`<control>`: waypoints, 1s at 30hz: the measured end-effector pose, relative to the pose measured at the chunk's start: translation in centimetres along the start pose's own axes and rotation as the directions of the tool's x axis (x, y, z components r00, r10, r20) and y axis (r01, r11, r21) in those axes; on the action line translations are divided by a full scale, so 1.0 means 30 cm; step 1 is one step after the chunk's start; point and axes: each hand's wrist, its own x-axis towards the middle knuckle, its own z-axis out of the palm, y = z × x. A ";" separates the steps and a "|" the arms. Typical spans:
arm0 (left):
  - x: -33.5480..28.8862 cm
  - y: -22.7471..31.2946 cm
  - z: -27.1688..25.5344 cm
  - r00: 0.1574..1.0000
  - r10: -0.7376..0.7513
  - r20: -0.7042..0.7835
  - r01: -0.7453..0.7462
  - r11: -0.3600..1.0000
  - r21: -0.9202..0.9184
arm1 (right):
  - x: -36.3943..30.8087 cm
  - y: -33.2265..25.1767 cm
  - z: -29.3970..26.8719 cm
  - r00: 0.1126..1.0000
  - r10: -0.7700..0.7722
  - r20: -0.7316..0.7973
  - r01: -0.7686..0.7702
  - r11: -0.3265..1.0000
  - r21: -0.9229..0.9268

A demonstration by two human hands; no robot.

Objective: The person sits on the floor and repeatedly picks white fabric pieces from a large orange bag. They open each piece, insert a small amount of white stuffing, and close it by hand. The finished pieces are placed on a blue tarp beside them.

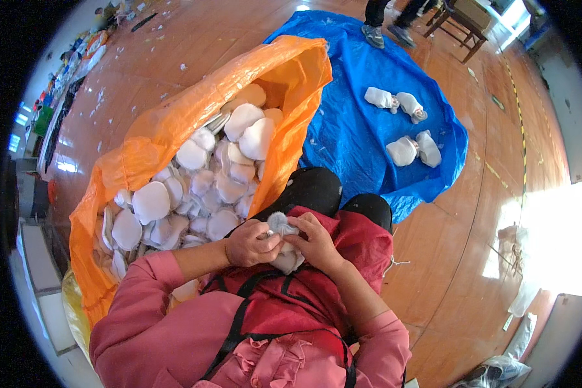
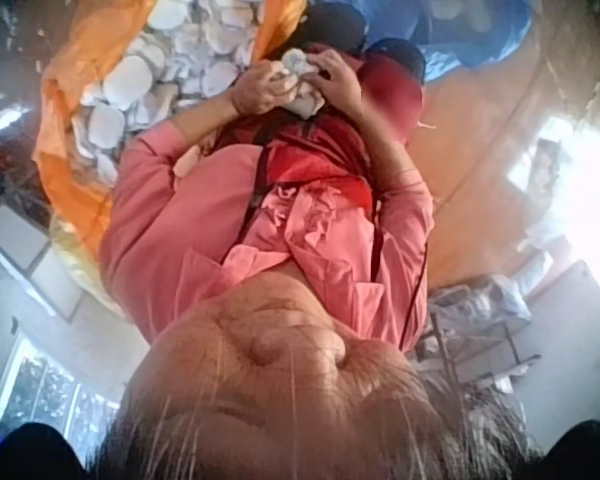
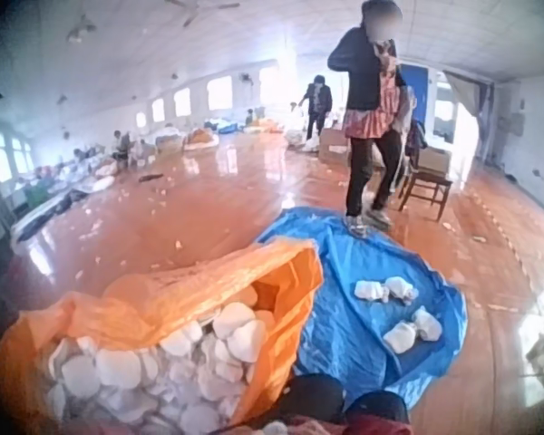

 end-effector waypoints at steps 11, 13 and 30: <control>-0.042 0.035 0.047 0.956 -0.145 -0.256 0.102 0.979 -0.174 | -0.091 0.048 0.076 0.970 -0.191 -0.149 0.217 0.960 0.180; -0.053 0.059 0.054 0.937 -0.233 -0.261 0.193 0.966 -0.170 | -0.099 0.040 0.074 0.969 -0.210 -0.134 0.228 0.963 0.142; 0.022 0.041 -0.016 0.985 0.063 -0.163 -0.078 0.993 -0.087 | -0.199 -0.102 -0.003 0.992 -0.086 -0.094 0.085 0.996 -0.019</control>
